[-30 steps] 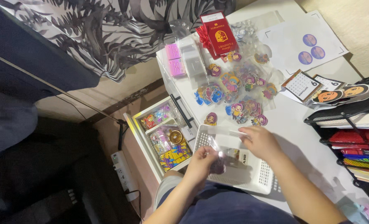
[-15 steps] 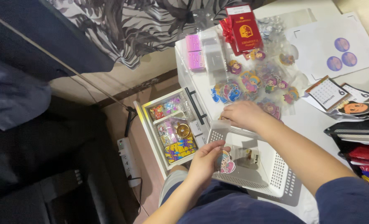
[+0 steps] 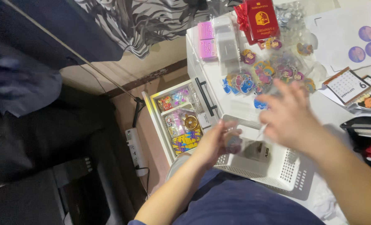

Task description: The person picks up individual stickers and small sticker sheets from a desk and places them into small transparent plastic bags by hand, then puts the filled bags into a white plastic basket.

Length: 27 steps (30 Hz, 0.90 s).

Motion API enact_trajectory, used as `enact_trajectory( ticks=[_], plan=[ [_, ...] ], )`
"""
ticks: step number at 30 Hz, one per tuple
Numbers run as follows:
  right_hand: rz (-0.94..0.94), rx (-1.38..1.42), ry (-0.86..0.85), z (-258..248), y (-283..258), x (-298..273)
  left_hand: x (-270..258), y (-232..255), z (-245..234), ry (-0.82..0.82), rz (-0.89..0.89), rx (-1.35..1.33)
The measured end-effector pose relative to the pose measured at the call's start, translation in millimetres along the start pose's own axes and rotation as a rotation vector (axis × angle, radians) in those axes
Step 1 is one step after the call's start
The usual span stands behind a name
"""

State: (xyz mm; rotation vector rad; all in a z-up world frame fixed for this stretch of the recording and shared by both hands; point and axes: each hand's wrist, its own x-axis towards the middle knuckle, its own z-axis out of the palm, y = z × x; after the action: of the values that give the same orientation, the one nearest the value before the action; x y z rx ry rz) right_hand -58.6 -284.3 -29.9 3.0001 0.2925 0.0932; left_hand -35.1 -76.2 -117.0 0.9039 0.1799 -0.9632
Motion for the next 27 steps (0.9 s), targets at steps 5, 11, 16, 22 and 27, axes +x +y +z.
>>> enact_trajectory(
  ticks=[5, 11, 16, 22, 27],
  plan=[
    [-0.17, 0.154, 0.259, 16, -49, -8, 9, -23, 12, -0.214, 0.025, -0.128],
    [0.467, 1.491, 0.429, 68, -52, -48, 15, -33, 15, -0.11, 0.15, -0.118],
    [0.822, 1.82, 0.299, 80, -78, -58, 3, -21, 17, 0.019, 0.159, 0.289],
    [0.995, 1.734, 0.194, 106, -77, -68, -37, 32, -5, 0.2, 0.421, 0.988],
    [1.065, 1.69, -0.053, 110, -92, -60, -22, -3, -51, 0.147, 0.03, 0.894]
  ],
)
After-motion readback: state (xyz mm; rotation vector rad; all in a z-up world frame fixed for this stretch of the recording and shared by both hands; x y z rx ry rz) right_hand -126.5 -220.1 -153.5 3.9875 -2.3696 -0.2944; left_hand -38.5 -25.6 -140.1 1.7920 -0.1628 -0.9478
